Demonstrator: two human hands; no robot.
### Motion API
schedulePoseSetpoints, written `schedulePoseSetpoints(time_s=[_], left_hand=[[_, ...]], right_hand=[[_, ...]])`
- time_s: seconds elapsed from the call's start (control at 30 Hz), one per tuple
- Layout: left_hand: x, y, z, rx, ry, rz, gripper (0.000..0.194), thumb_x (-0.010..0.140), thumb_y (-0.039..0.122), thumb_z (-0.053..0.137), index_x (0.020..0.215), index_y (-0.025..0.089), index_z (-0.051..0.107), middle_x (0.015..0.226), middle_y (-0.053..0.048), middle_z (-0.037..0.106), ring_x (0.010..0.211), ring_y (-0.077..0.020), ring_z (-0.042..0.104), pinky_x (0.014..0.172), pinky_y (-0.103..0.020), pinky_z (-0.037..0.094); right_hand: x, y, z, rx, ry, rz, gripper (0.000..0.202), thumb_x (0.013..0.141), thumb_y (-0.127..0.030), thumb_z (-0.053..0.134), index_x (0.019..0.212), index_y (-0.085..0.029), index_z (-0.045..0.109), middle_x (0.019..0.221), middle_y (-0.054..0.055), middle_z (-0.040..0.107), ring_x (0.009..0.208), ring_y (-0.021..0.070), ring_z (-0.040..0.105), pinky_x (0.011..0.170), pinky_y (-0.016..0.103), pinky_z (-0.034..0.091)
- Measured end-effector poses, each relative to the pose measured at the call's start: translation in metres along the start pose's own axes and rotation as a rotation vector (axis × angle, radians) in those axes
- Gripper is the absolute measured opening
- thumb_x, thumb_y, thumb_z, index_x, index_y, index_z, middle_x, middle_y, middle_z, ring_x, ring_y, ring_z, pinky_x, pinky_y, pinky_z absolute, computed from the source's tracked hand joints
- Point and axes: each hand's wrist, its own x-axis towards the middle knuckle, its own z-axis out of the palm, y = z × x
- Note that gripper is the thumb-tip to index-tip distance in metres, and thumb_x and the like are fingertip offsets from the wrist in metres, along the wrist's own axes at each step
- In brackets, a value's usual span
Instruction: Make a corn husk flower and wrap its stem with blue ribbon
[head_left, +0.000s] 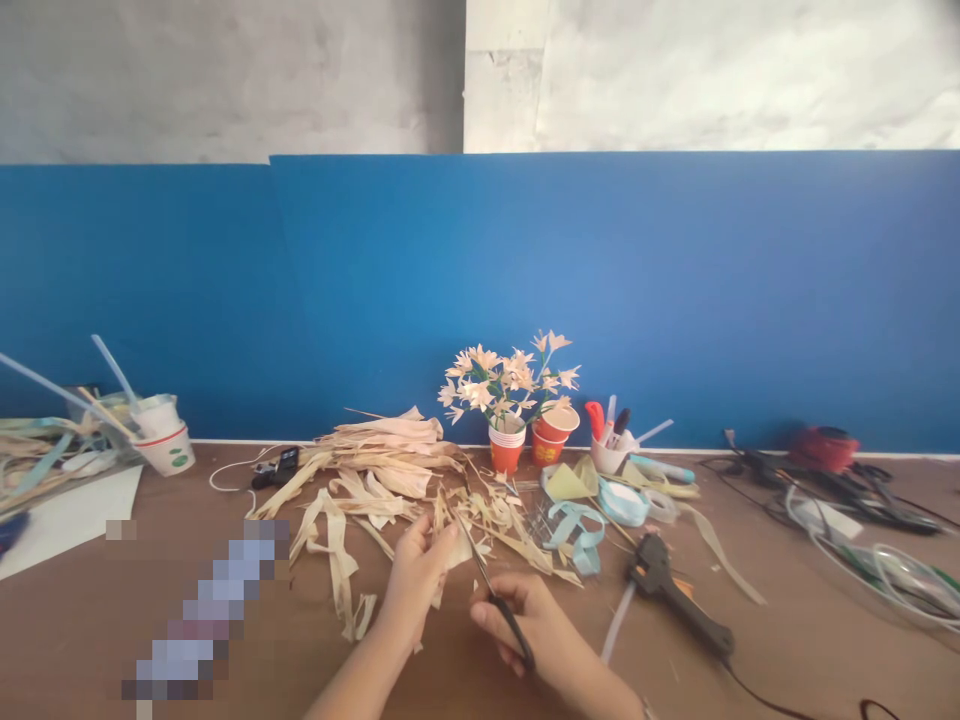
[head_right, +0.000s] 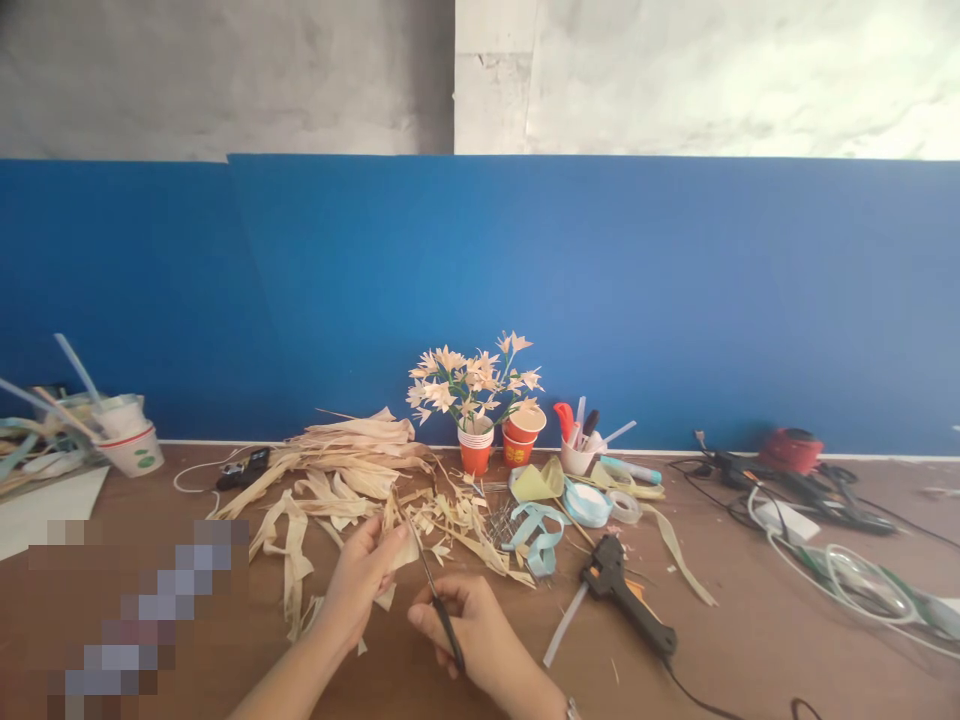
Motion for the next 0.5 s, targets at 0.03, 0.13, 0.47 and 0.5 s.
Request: schedulePoseSetpoints(time_s=[0.03, 0.13, 0.47, 0.5], left_hand=[[0.0002, 0.0003, -0.0001, 0.004, -0.006, -0.001, 0.041, 0.060, 0.050, 0.069, 0.082, 0.017, 0.059, 0.044, 0.011, 0.034, 0.035, -0.0034, 0.024, 0.034, -0.015, 0.016], [0.0014, -0.0007, -0.0010, 0.024, 0.000, 0.003, 0.038, 0.063, 0.053, 0.066, 0.073, 0.017, 0.058, 0.044, 0.010, 0.034, 0.036, -0.0041, 0.026, 0.034, -0.016, 0.017], [0.0073, -0.0077, -0.0091, 0.194, 0.015, 0.143, 0.042, 0.070, 0.059, 0.057, 0.060, 0.018, 0.053, 0.047, 0.006, 0.038, 0.043, -0.0101, 0.037, 0.041, -0.020, 0.029], [0.0080, -0.0080, -0.0098, 0.209, 0.010, 0.149, 0.043, 0.071, 0.059, 0.056, 0.060, 0.017, 0.053, 0.047, 0.006, 0.038, 0.044, -0.0100, 0.037, 0.041, -0.020, 0.029]], right_hand=[[0.0000, 0.0000, -0.0005, 0.001, 0.002, 0.001, 0.042, 0.066, -0.056, 0.064, 0.073, -0.015, 0.058, 0.037, -0.009, 0.041, 0.030, 0.0044, 0.032, 0.031, 0.016, 0.023], [0.0005, 0.0007, -0.0023, -0.005, -0.006, 0.000, 0.042, 0.067, -0.056, 0.063, 0.072, -0.014, 0.058, 0.037, -0.009, 0.042, 0.029, 0.0044, 0.033, 0.031, 0.016, 0.023], [-0.0010, -0.0008, -0.0038, -0.016, -0.040, 0.020, 0.040, 0.068, -0.054, 0.063, 0.071, -0.014, 0.058, 0.036, -0.008, 0.043, 0.028, 0.0042, 0.033, 0.030, 0.016, 0.020], [-0.0011, -0.0012, -0.0041, -0.017, -0.045, 0.023, 0.041, 0.067, -0.054, 0.063, 0.072, -0.014, 0.058, 0.036, -0.008, 0.043, 0.028, 0.0042, 0.033, 0.030, 0.016, 0.021]])
